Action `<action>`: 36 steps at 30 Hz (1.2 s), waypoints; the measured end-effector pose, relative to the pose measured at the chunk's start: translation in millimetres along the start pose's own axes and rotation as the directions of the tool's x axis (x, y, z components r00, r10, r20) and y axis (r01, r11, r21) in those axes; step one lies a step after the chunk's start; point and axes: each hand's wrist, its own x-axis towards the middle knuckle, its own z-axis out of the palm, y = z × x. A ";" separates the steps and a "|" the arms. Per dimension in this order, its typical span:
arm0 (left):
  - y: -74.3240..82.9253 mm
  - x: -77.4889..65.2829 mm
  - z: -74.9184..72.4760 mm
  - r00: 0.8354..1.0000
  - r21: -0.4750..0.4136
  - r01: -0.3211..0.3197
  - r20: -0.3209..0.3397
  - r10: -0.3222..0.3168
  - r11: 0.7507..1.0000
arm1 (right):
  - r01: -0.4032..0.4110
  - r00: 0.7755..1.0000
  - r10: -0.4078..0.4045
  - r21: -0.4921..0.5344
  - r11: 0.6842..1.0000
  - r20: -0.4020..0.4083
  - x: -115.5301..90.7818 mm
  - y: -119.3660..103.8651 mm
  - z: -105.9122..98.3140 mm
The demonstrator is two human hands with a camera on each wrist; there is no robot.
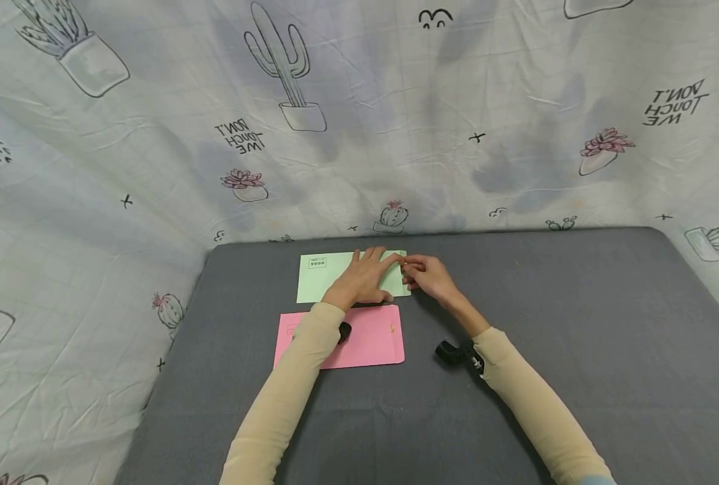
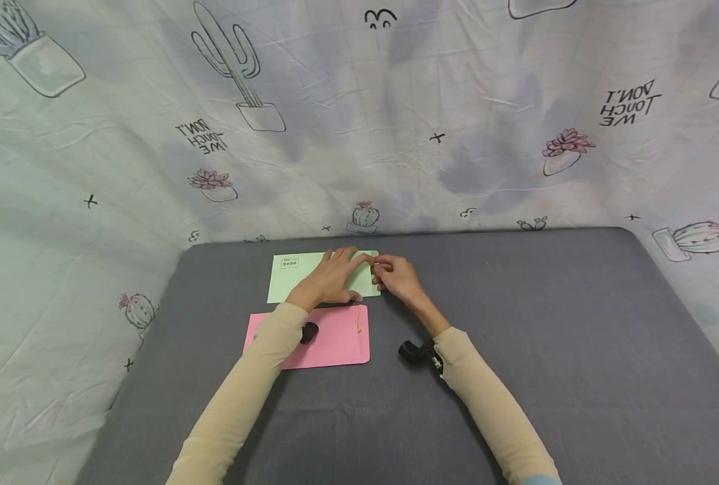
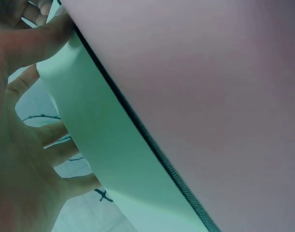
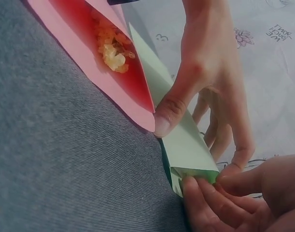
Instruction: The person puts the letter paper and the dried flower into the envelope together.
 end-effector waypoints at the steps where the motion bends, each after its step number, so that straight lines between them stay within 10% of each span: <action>1: 0.3 0.2 0.0 1.000 0.000 -0.001 0.000 0.001 1.000 | 0.003 1.000 -0.003 0.006 1.000 -0.003 -1.1 0.4 -0.4; 12: -0.1 0.1 1.7 0.999 -0.001 -0.036 -0.015 0.036 0.999 | -0.011 1.000 0.011 0.002 1.000 -0.025 -23.6 7.8 -8.6; 29: -5.6 -3.4 -0.6 0.997 -0.157 -0.014 0.069 0.025 0.987 | -0.004 0.977 -0.021 0.116 0.993 0.213 -45.0 12.5 15.6; 36: 0.3 -19.8 4.5 0.993 -0.215 -0.113 -0.012 0.114 0.970 | 0.027 0.966 -0.065 0.151 0.988 0.251 -52.3 12.7 20.1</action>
